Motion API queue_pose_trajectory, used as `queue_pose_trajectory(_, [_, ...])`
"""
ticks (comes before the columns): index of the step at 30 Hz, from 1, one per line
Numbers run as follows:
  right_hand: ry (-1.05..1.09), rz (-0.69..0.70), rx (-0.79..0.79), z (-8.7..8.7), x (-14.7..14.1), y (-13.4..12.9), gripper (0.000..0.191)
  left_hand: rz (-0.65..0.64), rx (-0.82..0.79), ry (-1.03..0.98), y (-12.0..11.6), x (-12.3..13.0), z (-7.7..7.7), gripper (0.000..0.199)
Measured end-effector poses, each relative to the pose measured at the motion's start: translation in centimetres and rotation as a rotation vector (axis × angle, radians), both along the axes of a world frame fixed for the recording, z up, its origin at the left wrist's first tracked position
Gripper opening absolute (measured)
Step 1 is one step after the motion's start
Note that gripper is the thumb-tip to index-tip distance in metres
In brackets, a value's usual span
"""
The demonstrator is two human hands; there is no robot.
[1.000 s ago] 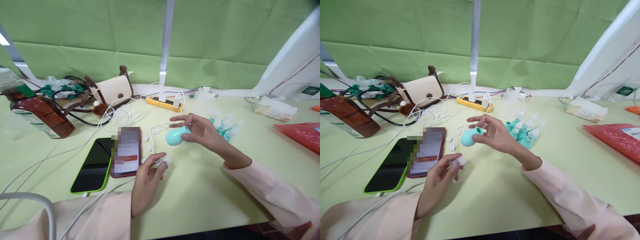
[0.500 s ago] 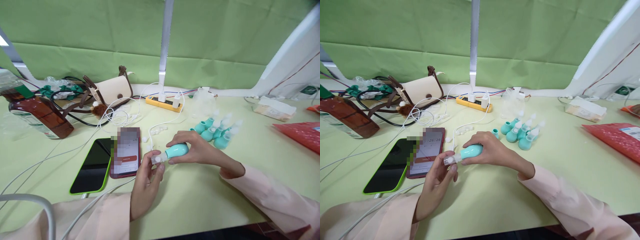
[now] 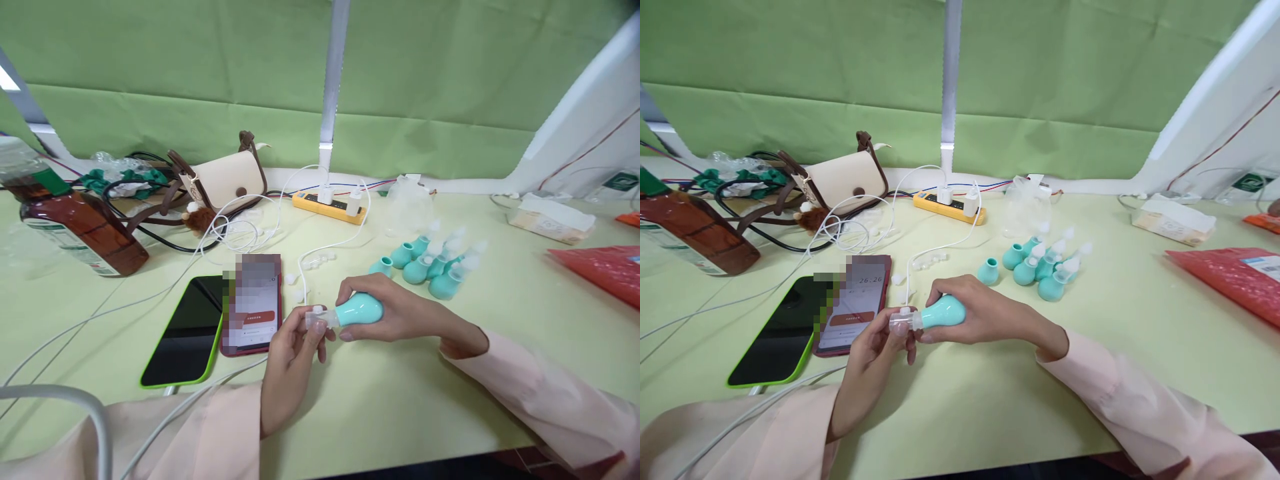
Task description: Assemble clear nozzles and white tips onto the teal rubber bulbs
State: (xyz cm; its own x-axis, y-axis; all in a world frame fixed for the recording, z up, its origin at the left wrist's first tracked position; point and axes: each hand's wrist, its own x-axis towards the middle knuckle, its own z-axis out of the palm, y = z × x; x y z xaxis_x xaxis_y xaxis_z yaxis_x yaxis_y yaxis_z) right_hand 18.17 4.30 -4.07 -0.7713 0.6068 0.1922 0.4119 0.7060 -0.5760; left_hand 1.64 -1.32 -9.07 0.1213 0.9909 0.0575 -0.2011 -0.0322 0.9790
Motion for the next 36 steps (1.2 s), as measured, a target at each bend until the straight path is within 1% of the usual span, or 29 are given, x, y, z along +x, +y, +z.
queue_pose_trajectory(2, [-0.016, -0.007, 0.006, 0.0, -0.1, -0.2, 0.027, 0.012, -0.006, -0.006, 0.1, 0.0, 0.0, 0.017])
queue_pose_trajectory(4, [-0.043, -0.019, 0.075, -0.1, -0.1, -0.5, 0.025, 0.017, -0.005, -0.007, 0.1, 0.0, 0.0, 0.018])
queue_pose_trajectory(7, [-0.108, -0.035, 0.283, -0.5, -0.1, -0.9, 0.022, 0.014, 0.006, -0.022, 0.1, 0.0, 0.0, 0.019])
queue_pose_trajectory(13, [-0.273, 0.032, 0.809, -1.2, -0.2, -1.0, 0.013, -0.012, -0.016, -0.030, 0.0, -0.1, -0.1, 0.020])
queue_pose_trajectory(15, [-0.293, 0.044, 0.921, -1.2, -0.2, -1.0, 0.018, -0.020, -0.037, -0.019, 0.0, -0.1, -0.2, 0.022])
queue_pose_trajectory(16, [-0.293, 0.049, 0.945, -1.2, -0.2, -1.0, 0.021, -0.028, -0.051, -0.006, 0.1, -0.2, -0.2, 0.025])
queue_pose_trajectory(19, [-0.294, 0.062, 0.942, -1.0, -0.2, -1.3, 0.024, -0.071, -0.086, 0.064, 0.3, -0.2, -0.4, 0.035])
queue_pose_trajectory(22, [-0.299, 0.076, 0.916, -0.8, -0.3, -1.6, 0.025, -0.093, -0.081, 0.134, 0.4, -0.1, -0.6, 0.042])
queue_pose_trajectory(25, [-0.290, 0.058, 0.918, -0.9, -0.5, -2.1, 0.024, -0.083, -0.060, 0.175, 0.5, -0.1, -0.8, 0.048])
queue_pose_trajectory(27, [-0.286, 0.029, 0.948, -1.1, -0.8, -2.5, 0.024, -0.073, -0.057, 0.201, 0.6, -0.2, -1.0, 0.051])
queue_pose_trajectory(31, [-0.310, -0.014, 0.990, -1.5, -1.2, -2.9, 0.022, -0.038, -0.047, 0.249, 0.7, -0.2, -1.4, 0.051])
queue_pose_trajectory(34, [-0.326, -0.026, 0.937, -1.6, -1.3, -2.9, 0.022, -0.024, -0.028, 0.276, 0.6, -0.2, -1.4, 0.049])
queue_pose_trajectory(36, [-0.321, -0.024, 0.850, -1.6, -1.2, -2.9, 0.021, -0.026, -0.010, 0.289, 0.4, -0.2, -1.4, 0.048])
